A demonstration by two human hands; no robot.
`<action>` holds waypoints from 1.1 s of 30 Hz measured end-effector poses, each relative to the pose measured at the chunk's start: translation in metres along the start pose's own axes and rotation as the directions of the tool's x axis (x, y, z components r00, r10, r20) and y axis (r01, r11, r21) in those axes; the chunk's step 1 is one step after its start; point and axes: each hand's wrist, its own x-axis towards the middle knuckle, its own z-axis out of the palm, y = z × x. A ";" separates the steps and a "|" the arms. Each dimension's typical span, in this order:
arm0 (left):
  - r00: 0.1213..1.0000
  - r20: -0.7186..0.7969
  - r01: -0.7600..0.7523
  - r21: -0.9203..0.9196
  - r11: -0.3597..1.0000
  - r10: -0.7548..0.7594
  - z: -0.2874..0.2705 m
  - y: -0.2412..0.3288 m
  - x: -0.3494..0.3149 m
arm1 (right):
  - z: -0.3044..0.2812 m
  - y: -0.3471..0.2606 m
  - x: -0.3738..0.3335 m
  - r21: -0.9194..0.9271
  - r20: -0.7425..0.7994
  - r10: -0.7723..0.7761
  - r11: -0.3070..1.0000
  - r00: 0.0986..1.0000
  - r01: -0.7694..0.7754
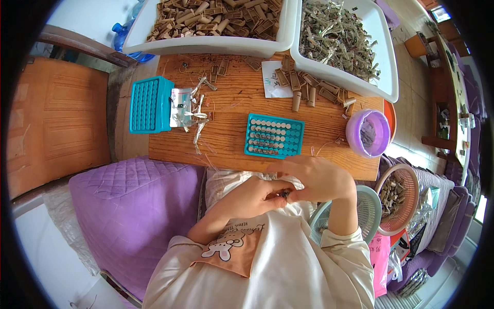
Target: The person assembles small herbal material components into capsule parts by hand, using trays and storage containers to hold the materials.
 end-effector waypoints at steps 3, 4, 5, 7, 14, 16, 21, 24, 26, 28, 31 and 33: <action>0.992 0.123 0.033 -0.360 0.932 0.013 0.001 -0.006 -0.002 | -0.008 0.032 0.009 0.164 -0.108 -0.181 0.967 0.978 0.197; 0.977 0.214 0.113 -0.541 0.833 0.007 0.001 -0.009 -0.002 | -0.012 0.043 0.016 0.280 -0.212 -0.145 0.938 0.966 0.203; 0.977 0.212 0.112 -0.539 0.835 0.006 0.000 -0.013 -0.001 | -0.018 0.049 0.027 0.249 -0.375 0.086 0.968 0.923 0.011; 0.976 0.216 0.137 -0.588 0.797 -0.009 0.000 -0.019 0.003 | -0.024 0.074 0.047 -0.322 -0.728 -0.084 0.918 0.680 -0.231; 0.992 0.123 0.103 -0.713 0.694 -0.020 0.002 -0.019 0.004 | -0.033 0.120 0.073 -0.523 -0.729 -0.193 0.776 0.657 -0.353; 0.992 0.111 0.124 -0.734 0.668 -0.062 0.006 -0.021 0.004 | -0.034 0.120 0.074 -0.530 -0.724 -0.209 0.778 0.657 -0.337; 0.996 -0.023 0.038 -0.762 0.647 -0.085 0.013 -0.027 0.004 | -0.030 0.103 0.064 0.050 -0.816 0.041 0.999 0.577 0.001; 0.986 -0.144 -0.054 -0.763 0.644 -0.088 0.012 -0.025 0.005 | -0.021 0.083 0.046 0.189 -0.818 0.059 0.967 0.572 0.170; 0.967 -0.248 -0.153 -0.751 0.643 -0.059 0.010 -0.020 0.007 | -0.014 0.078 0.036 0.228 -0.841 0.041 0.931 0.539 0.285; 0.950 -0.302 -0.184 -0.749 0.636 -0.082 0.010 -0.013 0.009 | -0.007 0.071 0.026 0.258 -0.864 0.026 0.880 0.503 0.398; 0.921 -0.377 -0.240 -0.752 0.614 -0.102 0.009 -0.014 0.012 | 0.002 0.057 0.008 0.548 -0.781 0.099 0.581 0.616 0.602; 0.903 -0.408 -0.259 -0.767 0.587 -0.135 0.007 -0.014 0.014 | 0.012 0.054 0.003 0.622 -0.756 0.198 0.512 0.624 0.593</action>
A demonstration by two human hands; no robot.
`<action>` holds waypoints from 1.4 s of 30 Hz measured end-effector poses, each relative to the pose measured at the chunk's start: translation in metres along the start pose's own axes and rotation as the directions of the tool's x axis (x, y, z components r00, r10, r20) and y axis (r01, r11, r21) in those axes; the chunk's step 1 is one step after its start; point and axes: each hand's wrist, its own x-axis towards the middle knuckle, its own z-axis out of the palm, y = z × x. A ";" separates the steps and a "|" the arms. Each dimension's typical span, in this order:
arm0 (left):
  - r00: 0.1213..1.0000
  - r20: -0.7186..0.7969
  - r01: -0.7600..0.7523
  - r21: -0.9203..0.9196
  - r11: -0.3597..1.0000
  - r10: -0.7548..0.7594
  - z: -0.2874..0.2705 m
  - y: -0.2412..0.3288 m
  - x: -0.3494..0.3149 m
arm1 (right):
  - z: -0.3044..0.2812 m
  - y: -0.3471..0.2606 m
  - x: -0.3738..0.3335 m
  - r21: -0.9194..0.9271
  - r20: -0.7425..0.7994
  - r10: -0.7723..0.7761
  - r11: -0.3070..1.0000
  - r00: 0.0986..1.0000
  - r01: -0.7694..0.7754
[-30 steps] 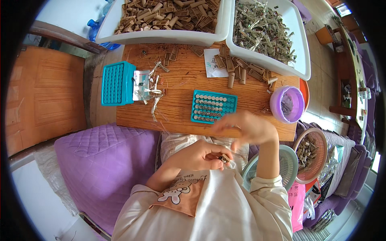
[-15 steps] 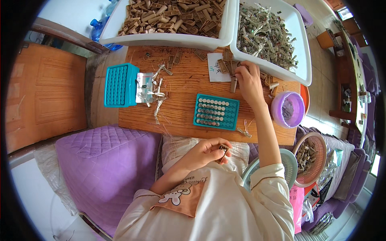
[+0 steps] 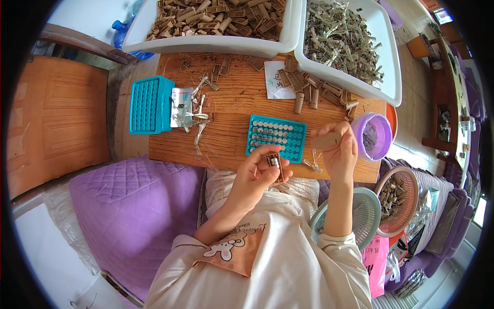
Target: The person assembles small herbal material components into capsule parts by hand, using trays and storage containers to hold the materials.
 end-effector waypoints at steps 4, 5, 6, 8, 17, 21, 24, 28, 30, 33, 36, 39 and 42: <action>1.000 -0.028 -0.001 -0.029 1.000 0.000 0.002 0.003 0.002 | 0.008 0.010 -0.016 0.190 -0.152 0.111 0.978 0.982 -0.081; 1.000 -0.029 -0.001 -0.029 1.000 0.000 0.002 0.003 0.002 | 0.009 0.011 -0.021 0.197 -0.165 0.178 0.970 0.970 -0.145; 0.999 -0.036 -0.033 0.028 0.999 0.034 0.001 0.002 0.002 | 0.009 0.012 -0.025 0.205 -0.176 0.245 0.956 0.953 -0.208; 0.997 -0.041 -0.064 0.087 0.994 0.068 0.000 0.001 0.002 | 0.015 0.012 -0.031 0.277 -0.123 0.259 0.936 0.958 -0.217; 0.959 -0.099 -0.246 0.166 0.955 0.265 0.002 -0.001 -0.003 | 0.035 -0.014 -0.045 -0.092 -0.043 0.346 0.933 0.937 -0.348; 0.928 -0.146 -0.330 0.103 0.938 0.342 0.005 -0.002 -0.006 | 0.033 -0.013 -0.049 -0.135 -0.024 0.205 0.969 0.979 -0.206; 0.927 -0.128 -0.347 0.069 0.935 0.353 0.006 -0.002 -0.008 | 0.042 -0.011 -0.053 -0.148 -0.099 0.196 0.967 0.976 -0.209; 0.931 -0.055 -0.358 0.064 0.932 0.361 0.010 -0.002 -0.010 | 0.056 -0.005 -0.060 -0.234 -0.144 0.150 0.955 0.978 -0.181; 0.935 -0.034 -0.351 0.078 0.933 0.354 0.009 -0.003 -0.013 | 0.069 -0.003 -0.060 -0.191 -0.237 0.154 0.961 0.959 -0.201; 0.936 -0.013 -0.350 0.079 0.933 0.352 0.008 -0.005 -0.014 | 0.077 0.000 -0.061 -0.274 -0.233 0.090 0.949 0.968 -0.155; 0.924 -0.008 -0.382 0.041 0.923 0.382 0.014 -0.006 -0.014 | 0.077 0.005 -0.066 -0.334 -0.246 0.031 0.936 0.969 -0.115; 0.907 0.002 -0.421 0.008 0.907 0.421 0.015 -0.008 -0.012 | 0.077 0.008 -0.065 -0.469 -0.178 -0.098 0.883 0.979 0.003; 0.902 0.007 -0.432 0.009 0.902 0.432 0.017 -0.008 -0.013 | 0.078 0.009 -0.067 -0.463 -0.195 -0.102 0.886 0.975 0.000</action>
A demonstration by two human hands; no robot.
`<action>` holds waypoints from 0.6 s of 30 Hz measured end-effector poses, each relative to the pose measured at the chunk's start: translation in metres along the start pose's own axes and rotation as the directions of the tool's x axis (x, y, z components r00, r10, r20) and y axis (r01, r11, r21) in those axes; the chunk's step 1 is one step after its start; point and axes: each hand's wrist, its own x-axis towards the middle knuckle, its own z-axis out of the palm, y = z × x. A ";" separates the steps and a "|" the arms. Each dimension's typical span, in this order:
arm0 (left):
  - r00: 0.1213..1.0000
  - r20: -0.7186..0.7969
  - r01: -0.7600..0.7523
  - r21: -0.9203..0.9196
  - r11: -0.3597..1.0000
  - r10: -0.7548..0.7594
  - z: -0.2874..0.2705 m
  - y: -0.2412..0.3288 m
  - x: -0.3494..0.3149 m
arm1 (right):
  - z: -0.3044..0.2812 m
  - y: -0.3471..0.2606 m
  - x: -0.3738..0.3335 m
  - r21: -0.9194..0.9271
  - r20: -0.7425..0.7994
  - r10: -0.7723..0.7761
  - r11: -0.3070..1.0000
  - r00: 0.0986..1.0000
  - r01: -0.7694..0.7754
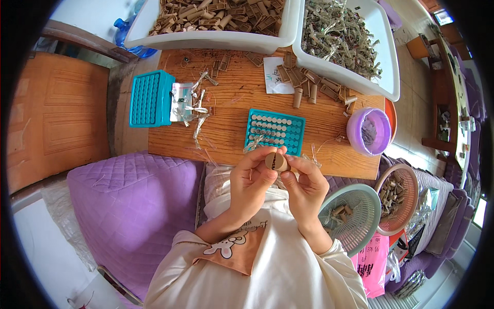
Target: The person assembles small herbal material components into capsule parts by hand, using trays and storage containers to hold the materials.
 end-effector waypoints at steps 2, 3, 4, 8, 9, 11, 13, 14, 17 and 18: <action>1.000 -0.005 0.002 0.011 1.000 -0.002 0.002 -0.001 -0.001 | 0.001 0.001 0.000 -0.075 -0.026 -0.081 0.994 0.996 0.079; 1.000 -0.009 0.014 0.027 1.000 -0.014 0.003 -0.002 -0.002 | -0.001 0.001 0.001 -0.075 -0.026 -0.082 0.994 0.996 0.080; 1.000 -0.013 0.027 0.044 0.999 -0.026 0.005 -0.003 -0.003 | -0.004 0.000 0.002 -0.104 0.003 -0.036 0.994 0.999 0.036; 0.999 0.029 0.013 0.182 0.983 -0.018 0.010 -0.003 -0.006 | -0.004 -0.007 0.006 -0.291 0.098 -0.004 0.956 0.995 0.032; 0.997 0.069 -0.052 0.226 0.973 0.037 0.009 -0.003 -0.004 | -0.004 -0.011 0.008 -0.292 0.098 -0.003 0.956 0.995 0.031; 0.990 0.114 -0.113 0.264 0.958 0.085 0.008 -0.005 -0.003 | -0.004 -0.017 0.011 -0.464 0.298 -0.081 0.858 0.951 0.218; 0.989 0.126 -0.108 0.275 0.955 0.076 0.009 -0.004 -0.003 | -0.004 -0.012 0.005 -0.437 0.325 -0.044 0.879 0.945 0.191; 0.989 0.128 -0.108 0.275 0.955 0.075 0.010 -0.005 -0.002 | -0.004 -0.010 0.002 -0.407 0.353 -0.012 0.898 0.935 0.165; 0.971 0.202 -0.178 0.268 0.947 0.125 0.011 -0.006 0.000 | -0.007 -0.002 0.003 -0.379 0.380 -0.051 0.902 0.923 0.206; 0.988 0.147 -0.097 0.302 0.948 0.054 0.012 -0.007 0.001 | -0.008 0.000 0.005 -0.378 0.375 -0.066 0.900 0.924 0.218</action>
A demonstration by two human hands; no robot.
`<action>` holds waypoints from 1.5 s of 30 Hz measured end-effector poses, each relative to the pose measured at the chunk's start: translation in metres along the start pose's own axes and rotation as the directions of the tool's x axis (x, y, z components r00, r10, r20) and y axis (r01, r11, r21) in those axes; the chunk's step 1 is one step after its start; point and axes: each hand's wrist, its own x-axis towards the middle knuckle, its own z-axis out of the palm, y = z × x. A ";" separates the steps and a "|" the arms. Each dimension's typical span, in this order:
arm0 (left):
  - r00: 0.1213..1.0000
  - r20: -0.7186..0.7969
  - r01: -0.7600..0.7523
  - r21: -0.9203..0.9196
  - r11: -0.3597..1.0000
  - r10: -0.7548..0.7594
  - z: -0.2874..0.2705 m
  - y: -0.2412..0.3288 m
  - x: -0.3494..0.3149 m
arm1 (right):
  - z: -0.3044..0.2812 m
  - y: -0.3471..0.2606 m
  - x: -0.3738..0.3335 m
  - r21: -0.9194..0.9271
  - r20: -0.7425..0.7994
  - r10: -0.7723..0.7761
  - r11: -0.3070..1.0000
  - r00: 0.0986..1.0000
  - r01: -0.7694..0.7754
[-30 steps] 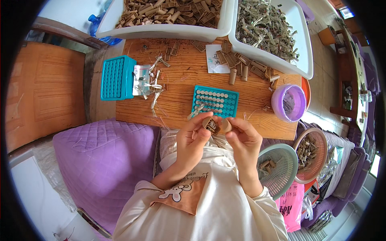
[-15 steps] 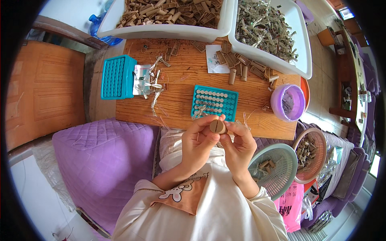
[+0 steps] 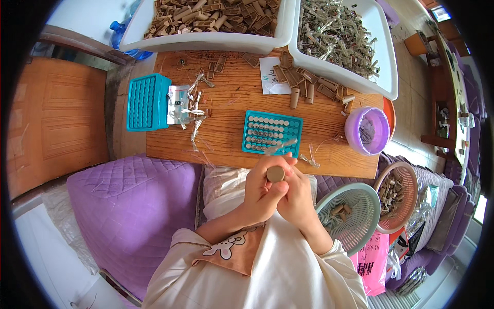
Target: The person assembles small herbal material components into capsule parts by hand, using trays and storage containers to hold the materials.
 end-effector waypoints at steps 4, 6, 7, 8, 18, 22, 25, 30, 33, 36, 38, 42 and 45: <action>0.995 -0.009 0.097 -0.150 0.984 -0.100 -0.003 -0.011 0.006 | -0.027 0.007 0.010 0.115 0.299 0.195 0.964 0.934 -0.238; 0.993 -0.013 0.113 -0.205 0.972 -0.118 -0.009 -0.014 0.008 | -0.055 0.005 0.019 0.186 0.326 0.216 0.940 0.920 -0.287; 0.987 -0.054 0.133 -0.281 0.950 -0.154 -0.013 -0.013 0.010 | -0.069 0.016 0.018 0.166 0.177 0.274 0.938 0.945 -0.303; 0.977 -0.083 0.155 -0.358 0.921 -0.196 -0.015 -0.011 0.013 | -0.086 0.027 0.016 0.149 0.013 0.326 0.934 0.945 -0.324; 0.965 -0.103 0.194 -0.330 0.924 -0.239 -0.030 -0.008 0.017 | -0.169 0.099 0.048 -0.785 -0.122 0.249 0.568 0.961 -0.247; 0.964 -0.066 0.224 -0.327 0.918 -0.258 -0.026 -0.012 0.015 | -0.170 0.119 0.049 -0.807 -0.134 0.266 0.529 0.954 -0.261; 0.957 -0.065 0.249 -0.320 0.914 -0.283 -0.027 -0.013 0.014 | -0.175 0.118 0.049 -0.792 -0.088 0.254 0.568 0.963 -0.223; 0.946 -0.079 0.273 -0.335 0.902 -0.316 -0.028 -0.013 0.014 | -0.180 0.096 0.046 -0.617 -0.159 0.220 0.739 0.963 -0.271; 0.936 -0.089 0.293 -0.337 0.895 -0.340 -0.027 -0.013 0.015 | -0.185 0.091 0.041 -0.454 -0.258 0.393 0.757 0.883 -0.470; 0.934 -0.069 0.308 -0.343 0.888 -0.350 -0.025 -0.012 0.015 | -0.192 0.104 0.030 -0.056 -0.283 0.450 0.874 0.847 -0.483; 0.929 -0.028 0.332 -0.373 0.866 -0.368 -0.026 -0.011 0.015 | -0.191 0.096 0.029 0.001 -0.286 0.449 0.884 0.847 -0.468; 0.916 0.097 0.369 -0.581 0.726 -0.389 -0.032 -0.009 0.013 | -0.188 0.086 0.026 0.102 -0.283 0.438 0.899 0.853 -0.427; 0.908 0.137 0.390 -0.625 0.676 -0.397 -0.031 -0.006 0.013 | -0.181 0.082 0.023 0.162 -0.287 0.420 0.907 0.861 -0.388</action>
